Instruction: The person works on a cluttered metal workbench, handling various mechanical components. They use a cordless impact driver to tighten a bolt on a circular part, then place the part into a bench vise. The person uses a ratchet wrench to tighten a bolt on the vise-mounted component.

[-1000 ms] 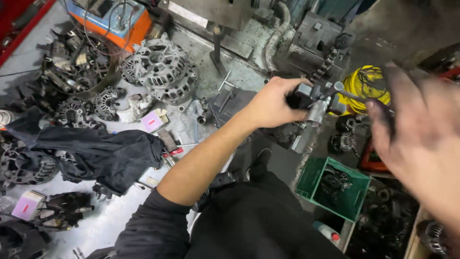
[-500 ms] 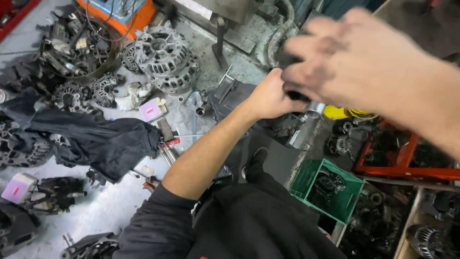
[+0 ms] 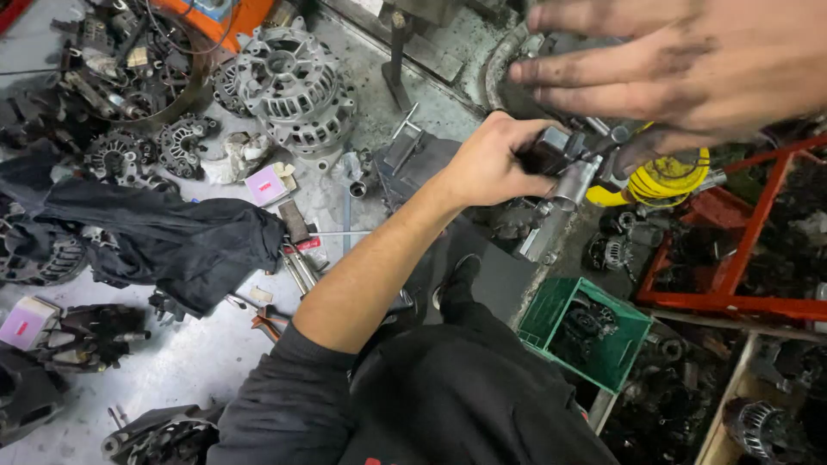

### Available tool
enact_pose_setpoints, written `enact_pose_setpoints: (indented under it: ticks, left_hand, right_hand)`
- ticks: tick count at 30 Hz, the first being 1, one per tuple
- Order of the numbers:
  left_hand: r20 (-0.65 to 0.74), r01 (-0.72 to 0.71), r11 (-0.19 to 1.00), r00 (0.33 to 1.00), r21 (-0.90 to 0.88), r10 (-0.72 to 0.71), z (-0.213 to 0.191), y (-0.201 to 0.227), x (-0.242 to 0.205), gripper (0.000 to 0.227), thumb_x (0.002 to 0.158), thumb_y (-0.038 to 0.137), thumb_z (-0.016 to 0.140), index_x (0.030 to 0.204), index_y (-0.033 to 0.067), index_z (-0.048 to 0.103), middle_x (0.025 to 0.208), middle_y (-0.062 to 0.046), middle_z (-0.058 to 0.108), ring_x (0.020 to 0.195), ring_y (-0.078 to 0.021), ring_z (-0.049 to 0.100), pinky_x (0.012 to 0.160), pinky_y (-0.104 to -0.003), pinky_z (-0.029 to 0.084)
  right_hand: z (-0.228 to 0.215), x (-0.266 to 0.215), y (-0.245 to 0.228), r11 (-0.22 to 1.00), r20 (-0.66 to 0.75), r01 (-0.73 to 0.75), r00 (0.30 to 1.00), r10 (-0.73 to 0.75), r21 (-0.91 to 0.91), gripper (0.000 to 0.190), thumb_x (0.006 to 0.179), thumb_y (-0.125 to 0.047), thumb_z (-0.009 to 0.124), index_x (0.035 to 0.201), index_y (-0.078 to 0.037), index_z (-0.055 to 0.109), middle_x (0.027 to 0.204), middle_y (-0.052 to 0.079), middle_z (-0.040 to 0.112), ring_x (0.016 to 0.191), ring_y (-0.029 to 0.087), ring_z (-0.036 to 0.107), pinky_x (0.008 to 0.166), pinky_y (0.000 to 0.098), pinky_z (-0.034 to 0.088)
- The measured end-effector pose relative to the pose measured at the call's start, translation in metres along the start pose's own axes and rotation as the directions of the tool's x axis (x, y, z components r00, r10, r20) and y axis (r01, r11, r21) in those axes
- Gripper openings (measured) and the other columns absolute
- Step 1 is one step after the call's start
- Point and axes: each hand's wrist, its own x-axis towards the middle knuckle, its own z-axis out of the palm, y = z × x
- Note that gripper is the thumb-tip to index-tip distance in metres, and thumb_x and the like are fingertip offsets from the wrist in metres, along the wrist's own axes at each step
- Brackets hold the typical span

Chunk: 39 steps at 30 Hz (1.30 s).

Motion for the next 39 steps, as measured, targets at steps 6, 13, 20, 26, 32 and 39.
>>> enact_pose_setpoints:
  ticks: [6, 13, 20, 26, 32, 39]
  left_hand:
    - [-0.008, -0.084, 0.995, 0.996, -0.058, 0.083, -0.001, -0.005, 0.000, 0.046, 0.074, 0.019, 0.088, 0.115, 0.0083, 0.071, 0.081, -0.008, 0.073, 0.066, -0.0197, 0.069, 0.068, -0.031, 0.055]
    - [-0.014, 0.016, 0.994, 1.000, 0.109, -0.014, 0.002, -0.001, 0.000, 0.046, 0.068, 0.022, 0.092, 0.107, 0.0066, 0.073, 0.068, -0.011, 0.065, 0.058, -0.0251, 0.061, 0.061, -0.034, 0.049]
    - [-0.074, -0.200, 0.980, 0.977, -0.005, 0.199, 0.002, 0.019, 0.001, 0.047, 0.068, 0.027, 0.087, 0.109, 0.0112, 0.068, 0.088, -0.008, 0.073, 0.077, -0.0242, 0.073, 0.076, -0.035, 0.058]
    - [-0.249, 0.245, 0.960, 0.947, 0.138, -0.206, 0.024, 0.051, 0.004, 0.050, 0.058, 0.044, 0.093, 0.087, 0.0141, 0.067, 0.075, -0.004, 0.072, 0.067, -0.0259, 0.072, 0.062, -0.036, 0.055]
    - [-0.298, 0.150, 0.973, 0.950, 0.177, -0.092, 0.039, 0.025, 0.000, 0.047, 0.061, 0.042, 0.092, 0.090, 0.0146, 0.068, 0.077, -0.007, 0.071, 0.072, -0.0305, 0.071, 0.065, -0.039, 0.056]
    - [-0.305, 0.059, 0.974, 0.952, 0.221, 0.011, 0.046, -0.010, -0.008, 0.039, 0.071, 0.025, 0.082, 0.107, 0.0157, 0.071, 0.090, -0.007, 0.074, 0.088, -0.0304, 0.074, 0.077, -0.038, 0.060]
  right_hand:
    - [-0.012, -0.065, -0.023, 0.978, 0.343, -0.137, 0.921, 0.185, -0.160, 0.064, 0.089, -0.065, 0.045, 0.110, -0.008, 0.064, 0.115, 0.013, 0.062, 0.101, 0.029, 0.060, 0.087, 0.0423, 0.048]
    - [-0.019, 0.017, -0.083, 0.700, 0.652, -0.510, 0.311, 0.691, -0.500, 0.042, 0.106, -0.054, 0.031, 0.112, -0.028, 0.063, 0.068, -0.001, 0.069, 0.057, 0.013, 0.069, 0.050, 0.0301, 0.049]
    - [-0.045, 0.010, -0.085, 0.755, 0.530, -0.578, 0.555, 0.641, -0.308, 0.070, 0.093, -0.062, 0.051, 0.149, -0.021, 0.051, 0.090, 0.000, 0.074, 0.080, 0.016, 0.075, 0.069, 0.0325, 0.059]
    - [-0.006, -0.066, -0.050, 0.996, 0.239, -0.017, 0.971, -0.003, 0.083, 0.090, 0.067, -0.074, 0.050, 0.128, -0.009, 0.064, 0.150, 0.012, 0.059, 0.127, 0.041, 0.059, 0.095, 0.0808, 0.046]
    - [-0.014, -0.029, -0.042, 0.952, 0.295, 0.307, 0.908, -0.297, 0.013, 0.028, 0.086, -0.028, 0.060, 0.097, -0.003, 0.064, 0.112, 0.022, 0.068, 0.093, 0.033, 0.065, 0.062, 0.0513, 0.051]
    - [-0.036, 0.039, -0.075, 0.940, 0.046, 0.001, 0.999, 0.016, -0.341, 0.046, 0.092, -0.052, 0.052, 0.087, -0.010, 0.068, 0.063, 0.002, 0.055, 0.056, 0.017, 0.054, 0.050, 0.0329, 0.034]
